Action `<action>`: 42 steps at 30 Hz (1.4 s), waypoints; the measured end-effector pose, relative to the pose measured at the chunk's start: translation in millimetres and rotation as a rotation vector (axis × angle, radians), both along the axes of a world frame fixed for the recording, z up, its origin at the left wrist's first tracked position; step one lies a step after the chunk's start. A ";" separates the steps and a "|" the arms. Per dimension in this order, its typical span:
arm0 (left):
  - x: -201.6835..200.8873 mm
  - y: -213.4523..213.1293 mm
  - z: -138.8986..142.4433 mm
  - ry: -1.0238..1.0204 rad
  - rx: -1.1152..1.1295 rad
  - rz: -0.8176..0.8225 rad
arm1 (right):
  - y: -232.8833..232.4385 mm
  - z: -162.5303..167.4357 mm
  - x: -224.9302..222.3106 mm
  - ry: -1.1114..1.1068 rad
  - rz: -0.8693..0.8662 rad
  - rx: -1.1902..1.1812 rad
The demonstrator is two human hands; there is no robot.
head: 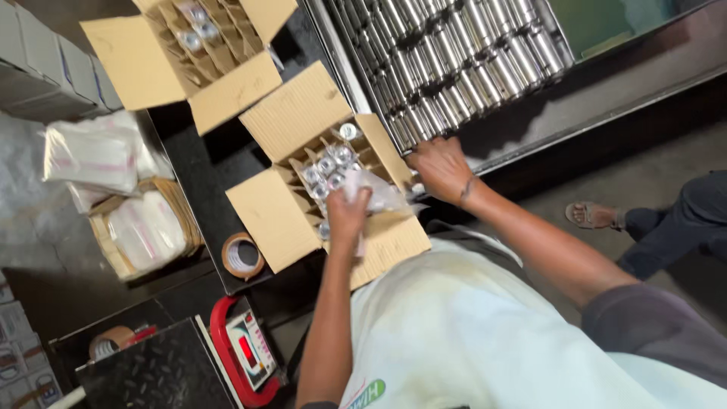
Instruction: The person packs cylindrical metal objects into plastic bags and places them into a cardboard box. They then seal the box with tape and move it to a nearby stack.
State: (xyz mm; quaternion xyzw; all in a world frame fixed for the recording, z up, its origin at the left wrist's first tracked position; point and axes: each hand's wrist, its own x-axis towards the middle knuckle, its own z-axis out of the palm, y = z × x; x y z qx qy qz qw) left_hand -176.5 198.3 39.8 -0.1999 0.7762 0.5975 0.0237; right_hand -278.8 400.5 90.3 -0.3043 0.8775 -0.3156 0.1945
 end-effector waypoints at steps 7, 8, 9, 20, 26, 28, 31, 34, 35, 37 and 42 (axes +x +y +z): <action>-6.6 14.9 79.2 -0.121 0.062 -0.038 | 33.3 50.2 24.1 -0.236 -0.427 -0.220; -4.7 9.4 88.5 -0.055 -0.229 -0.041 | 49.1 50.2 14.4 0.149 -0.445 0.078; -3.1 5.3 95.6 0.010 -0.516 -0.038 | 69.1 48.1 -0.4 0.534 -0.430 0.379; 2.4 15.1 71.8 0.093 -0.009 -0.066 | 73.4 16.6 3.4 -0.897 -0.541 -0.728; 11.4 23.1 16.1 0.206 0.380 -0.160 | 19.4 -46.1 54.1 -0.243 -0.147 -0.385; 14.2 12.1 -3.2 -0.111 0.713 0.057 | 15.5 -61.7 58.5 -0.755 -0.304 -0.283; 25.3 -10.4 -25.0 -0.206 0.749 0.307 | 8.3 -62.2 56.2 -1.107 -0.419 -0.382; 43.9 -17.6 -35.7 -0.255 0.818 0.369 | -12.6 -46.0 32.9 0.094 -0.217 -0.181; 49.8 -15.9 -36.9 -0.236 0.859 0.398 | -23.2 -41.5 18.7 0.147 -0.056 -0.014; 61.0 -12.1 -35.6 -0.177 0.888 0.410 | -44.1 -38.4 -18.2 -0.004 0.338 0.281; 74.3 -21.5 -19.8 -0.061 1.107 0.272 | -64.5 -41.0 -77.4 -0.037 0.341 0.477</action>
